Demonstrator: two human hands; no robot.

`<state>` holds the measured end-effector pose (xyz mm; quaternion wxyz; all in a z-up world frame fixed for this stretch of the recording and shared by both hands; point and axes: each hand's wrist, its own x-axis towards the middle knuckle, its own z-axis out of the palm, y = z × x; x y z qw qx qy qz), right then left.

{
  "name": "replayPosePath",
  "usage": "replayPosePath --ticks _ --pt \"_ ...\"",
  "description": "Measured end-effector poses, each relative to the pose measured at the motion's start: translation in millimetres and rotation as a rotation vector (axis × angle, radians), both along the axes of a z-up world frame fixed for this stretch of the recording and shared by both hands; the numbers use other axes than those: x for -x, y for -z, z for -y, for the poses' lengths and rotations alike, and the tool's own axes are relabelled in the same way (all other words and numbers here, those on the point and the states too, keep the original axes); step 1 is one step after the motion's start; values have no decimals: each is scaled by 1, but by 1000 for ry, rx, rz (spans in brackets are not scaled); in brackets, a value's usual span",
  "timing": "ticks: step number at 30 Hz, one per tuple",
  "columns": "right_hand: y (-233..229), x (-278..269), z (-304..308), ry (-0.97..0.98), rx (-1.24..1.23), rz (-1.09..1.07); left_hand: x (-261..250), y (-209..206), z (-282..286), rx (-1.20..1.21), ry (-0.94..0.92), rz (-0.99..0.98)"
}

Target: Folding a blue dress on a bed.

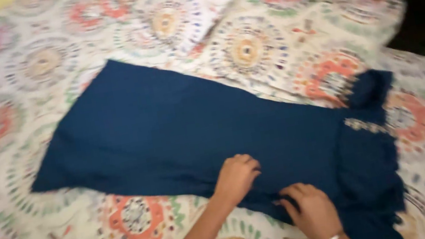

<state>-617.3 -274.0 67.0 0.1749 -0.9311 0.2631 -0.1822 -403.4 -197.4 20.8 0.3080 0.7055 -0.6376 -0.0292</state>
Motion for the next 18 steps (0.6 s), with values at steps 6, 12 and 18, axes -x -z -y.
replayPosePath --ticks 6,12,18 --pt "17 -118 -44 -356 -64 39 -125 20 -137 81 -706 163" --pt "55 -203 -59 -631 92 41 -227 28 -236 79 -1433 99" --pt "45 -233 -74 -658 50 46 -319 73 -277 134 -1761 32"
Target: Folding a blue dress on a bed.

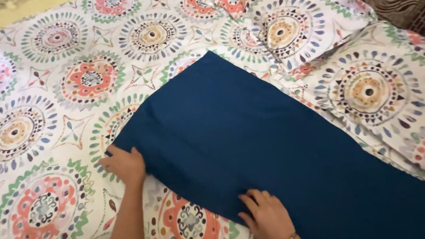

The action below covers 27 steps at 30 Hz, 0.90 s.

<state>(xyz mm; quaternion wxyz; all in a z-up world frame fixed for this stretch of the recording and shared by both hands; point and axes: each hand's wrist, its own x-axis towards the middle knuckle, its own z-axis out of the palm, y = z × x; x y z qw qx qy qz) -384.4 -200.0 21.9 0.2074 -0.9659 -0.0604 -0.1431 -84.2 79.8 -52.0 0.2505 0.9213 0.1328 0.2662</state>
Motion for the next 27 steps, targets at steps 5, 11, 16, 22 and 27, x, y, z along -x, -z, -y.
replayPosePath --ticks 5,11,16,22,27 --pt "8 -8 -2 -10 -79 -78 -68 51 -42 180 -82 -113" --pt "1 -20 -9 -39 -154 -75 -94 11 -83 256 28 -343" --pt "9 -29 -14 -105 -214 -103 -113 -27 -110 269 574 -512" --pt "14 -33 -19 -73 -239 -42 -89 -117 -94 -331 809 -661" --pt "-1 -37 -17 8 -492 -47 -124 -108 -103 -724 954 -519"
